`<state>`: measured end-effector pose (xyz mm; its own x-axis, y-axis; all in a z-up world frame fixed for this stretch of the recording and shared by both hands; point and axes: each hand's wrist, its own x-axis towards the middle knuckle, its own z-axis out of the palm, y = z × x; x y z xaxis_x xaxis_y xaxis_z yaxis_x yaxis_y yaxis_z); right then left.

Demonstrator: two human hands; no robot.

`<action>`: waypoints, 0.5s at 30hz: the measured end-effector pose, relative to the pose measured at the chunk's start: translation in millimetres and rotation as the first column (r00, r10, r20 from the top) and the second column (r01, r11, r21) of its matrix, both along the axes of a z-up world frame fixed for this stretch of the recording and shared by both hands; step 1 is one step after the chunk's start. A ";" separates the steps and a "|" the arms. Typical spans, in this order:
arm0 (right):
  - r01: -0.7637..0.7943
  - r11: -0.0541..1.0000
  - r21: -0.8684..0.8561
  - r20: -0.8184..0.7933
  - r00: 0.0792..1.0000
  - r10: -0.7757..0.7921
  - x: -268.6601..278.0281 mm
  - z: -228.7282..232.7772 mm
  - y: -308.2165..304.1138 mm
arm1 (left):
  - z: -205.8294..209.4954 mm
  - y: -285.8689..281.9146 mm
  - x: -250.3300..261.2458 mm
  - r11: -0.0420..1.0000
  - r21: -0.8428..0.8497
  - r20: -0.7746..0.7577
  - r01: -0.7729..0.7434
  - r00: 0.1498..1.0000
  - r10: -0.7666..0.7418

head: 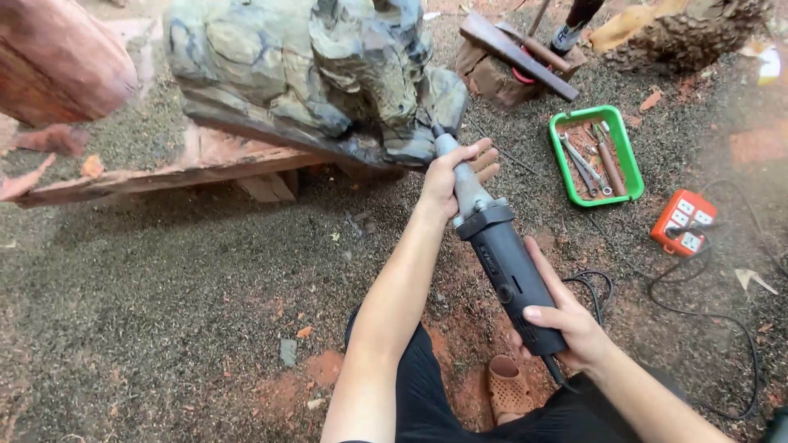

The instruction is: Using a power rotary tool to carve details into a wooden sculpture of a water buffalo.

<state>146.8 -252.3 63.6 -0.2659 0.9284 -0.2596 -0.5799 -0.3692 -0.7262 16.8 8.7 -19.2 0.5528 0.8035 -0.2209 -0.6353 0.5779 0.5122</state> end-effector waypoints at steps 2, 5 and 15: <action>0.063 0.992 -0.112 0.232 0.972 -0.035 -4.2 12.1 5.9 | -1.1 2.9 -0.9 0.999 -0.014 -0.059 -0.030 0.998 0.029; 0.074 0.989 -0.127 0.329 0.944 -0.028 -14.4 35.3 17.9 | 3.7 7.9 -5.6 0.996 0.051 -0.183 -0.071 0.980 0.079; 0.034 0.990 -0.136 0.347 0.938 0.016 -16.4 35.7 23.2 | -6.2 18.4 -19.5 0.999 -0.003 -0.163 -0.032 0.986 0.031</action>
